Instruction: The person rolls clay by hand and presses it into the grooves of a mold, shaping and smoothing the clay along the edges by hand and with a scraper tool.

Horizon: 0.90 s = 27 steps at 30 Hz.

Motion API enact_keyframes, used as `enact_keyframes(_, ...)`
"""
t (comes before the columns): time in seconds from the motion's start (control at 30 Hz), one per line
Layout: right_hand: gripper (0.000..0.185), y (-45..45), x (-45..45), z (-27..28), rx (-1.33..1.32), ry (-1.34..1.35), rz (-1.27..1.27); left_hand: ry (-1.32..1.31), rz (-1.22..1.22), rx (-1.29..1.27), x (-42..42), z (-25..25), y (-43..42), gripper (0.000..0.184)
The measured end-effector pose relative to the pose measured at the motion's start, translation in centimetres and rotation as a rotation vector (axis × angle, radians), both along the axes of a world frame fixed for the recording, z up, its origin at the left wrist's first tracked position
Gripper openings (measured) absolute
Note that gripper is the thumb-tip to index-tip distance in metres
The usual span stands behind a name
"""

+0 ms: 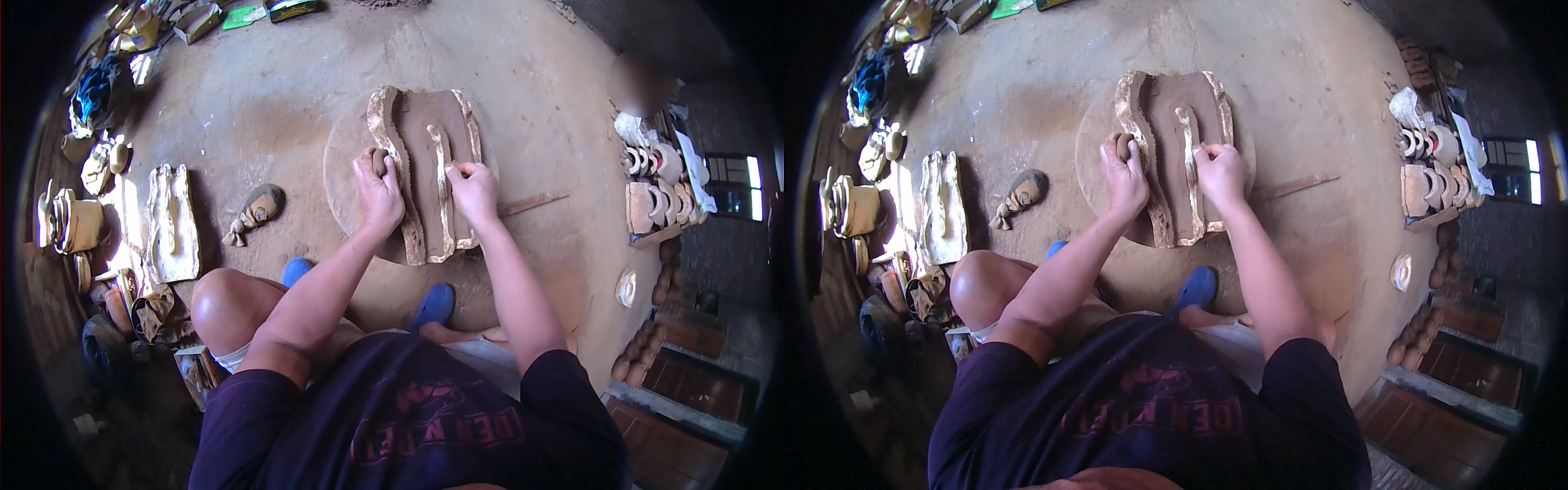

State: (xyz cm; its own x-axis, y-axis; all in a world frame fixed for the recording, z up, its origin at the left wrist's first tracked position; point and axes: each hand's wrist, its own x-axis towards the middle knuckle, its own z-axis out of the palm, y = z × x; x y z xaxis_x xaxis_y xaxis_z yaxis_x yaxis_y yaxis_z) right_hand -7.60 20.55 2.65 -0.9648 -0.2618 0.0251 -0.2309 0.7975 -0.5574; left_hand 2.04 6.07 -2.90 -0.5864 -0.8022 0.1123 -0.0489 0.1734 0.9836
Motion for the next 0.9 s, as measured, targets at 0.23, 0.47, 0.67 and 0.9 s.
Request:
enact_keyframes(0.23, 0.031, 0.1, 0.9, 1.4, -0.223, -0.444, -0.244, -0.009, 0.017, -0.033, -0.3, 0.4, 0.0, 0.030)
enact_keyframes(0.47, 0.028, 2.6, 3.1, -2.4, -0.044, 0.169, 0.023, -0.021, 0.018, -0.003, -0.3, 0.1, 0.4, 0.034)
enact_keyframes(0.67, 0.029, 2.8, 2.6, 0.0, -0.068, -0.202, -0.113, -0.031, 0.022, -0.033, 0.2, -0.3, 0.4, 0.034)
enact_keyframes(0.9, 0.031, 3.6, 3.6, 0.0, 0.066, -0.148, -0.085, -0.009, 0.032, -0.064, -0.3, -1.0, 0.4, 0.033)
